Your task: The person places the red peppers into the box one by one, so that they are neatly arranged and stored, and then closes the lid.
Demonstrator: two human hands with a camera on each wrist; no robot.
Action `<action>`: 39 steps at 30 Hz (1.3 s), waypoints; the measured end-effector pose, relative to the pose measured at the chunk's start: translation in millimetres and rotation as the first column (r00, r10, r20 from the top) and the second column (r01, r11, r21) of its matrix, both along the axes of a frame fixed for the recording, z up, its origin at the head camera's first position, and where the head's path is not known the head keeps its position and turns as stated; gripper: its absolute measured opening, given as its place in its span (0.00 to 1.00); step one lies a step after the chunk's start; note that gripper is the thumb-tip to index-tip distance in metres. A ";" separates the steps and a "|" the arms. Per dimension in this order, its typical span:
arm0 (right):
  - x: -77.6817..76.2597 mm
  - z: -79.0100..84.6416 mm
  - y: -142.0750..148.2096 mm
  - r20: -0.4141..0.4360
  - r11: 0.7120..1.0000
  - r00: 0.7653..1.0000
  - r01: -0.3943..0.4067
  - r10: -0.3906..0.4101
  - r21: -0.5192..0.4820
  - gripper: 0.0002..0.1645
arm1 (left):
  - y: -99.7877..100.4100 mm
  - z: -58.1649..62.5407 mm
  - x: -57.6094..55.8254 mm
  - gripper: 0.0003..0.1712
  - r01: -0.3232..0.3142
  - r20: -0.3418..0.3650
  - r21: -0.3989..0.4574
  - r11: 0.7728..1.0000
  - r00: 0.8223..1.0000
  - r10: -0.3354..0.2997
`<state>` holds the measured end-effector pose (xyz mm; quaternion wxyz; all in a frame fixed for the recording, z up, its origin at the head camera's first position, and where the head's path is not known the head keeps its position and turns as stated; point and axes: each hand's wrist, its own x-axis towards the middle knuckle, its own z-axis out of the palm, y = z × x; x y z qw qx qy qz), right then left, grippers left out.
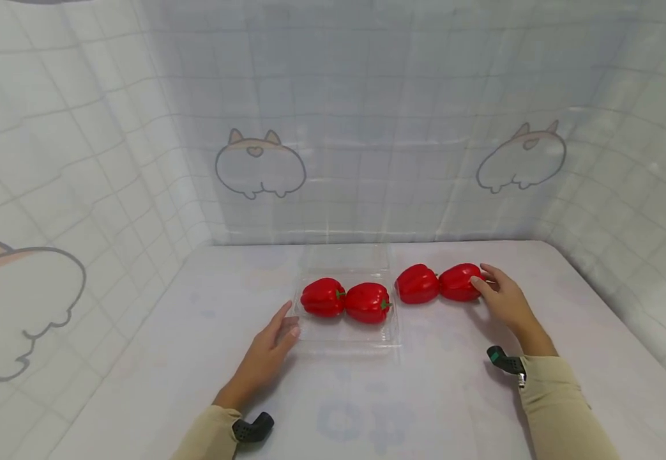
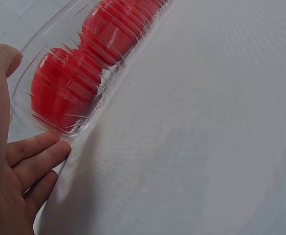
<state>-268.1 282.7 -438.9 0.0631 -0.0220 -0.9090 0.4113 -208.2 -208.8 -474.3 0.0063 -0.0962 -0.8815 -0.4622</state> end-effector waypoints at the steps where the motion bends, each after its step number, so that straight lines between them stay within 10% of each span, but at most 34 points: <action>1: 0.3 -0.5 0.4 0.004 1.000 1.000 0.000 0.000 0.005 0.49 | 0.6 0.1 -0.6 0.37 0.002 -0.003 0.000 1.000 1.000 -0.002; 39: 3.3 -5.9 -0.1 0.008 1.000 1.000 -0.001 0.001 -0.004 0.50 | 3.8 -0.8 1.0 0.38 -0.034 -0.005 -0.003 0.999 0.999 0.034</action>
